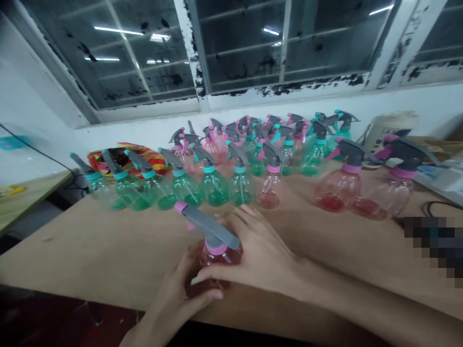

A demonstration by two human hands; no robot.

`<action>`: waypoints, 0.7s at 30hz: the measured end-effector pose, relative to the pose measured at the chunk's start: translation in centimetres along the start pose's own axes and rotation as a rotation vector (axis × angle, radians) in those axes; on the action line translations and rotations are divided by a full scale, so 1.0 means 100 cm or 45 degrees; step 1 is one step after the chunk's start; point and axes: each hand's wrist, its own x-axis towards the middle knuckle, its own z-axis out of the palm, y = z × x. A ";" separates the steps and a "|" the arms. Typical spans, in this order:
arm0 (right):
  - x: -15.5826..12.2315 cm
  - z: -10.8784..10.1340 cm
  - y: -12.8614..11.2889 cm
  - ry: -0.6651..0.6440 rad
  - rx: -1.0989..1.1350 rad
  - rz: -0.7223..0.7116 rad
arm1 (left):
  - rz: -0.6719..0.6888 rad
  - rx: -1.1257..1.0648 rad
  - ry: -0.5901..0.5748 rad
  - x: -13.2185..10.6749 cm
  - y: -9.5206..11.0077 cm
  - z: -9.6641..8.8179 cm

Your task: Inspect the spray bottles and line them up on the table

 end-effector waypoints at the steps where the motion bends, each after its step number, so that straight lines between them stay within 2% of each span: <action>1: 0.006 0.001 0.001 -0.046 0.129 0.003 | -0.004 0.014 -0.003 0.000 0.001 -0.001; 3: 0.017 0.004 0.001 -0.148 0.398 0.045 | -0.007 0.048 -0.010 0.001 0.002 -0.003; 5: 0.026 0.008 -0.002 -0.181 0.538 0.089 | -0.006 0.090 -0.021 0.001 0.003 -0.003; 11: 0.031 0.019 -0.012 -0.079 0.513 0.105 | 0.087 0.330 -0.087 0.004 0.003 -0.010; 16: 0.031 0.019 -0.002 -0.010 0.538 0.162 | 0.220 0.637 -0.096 0.002 -0.013 -0.017; 21: 0.029 0.020 0.007 0.035 0.541 0.248 | 0.292 0.841 -0.083 0.001 -0.027 -0.011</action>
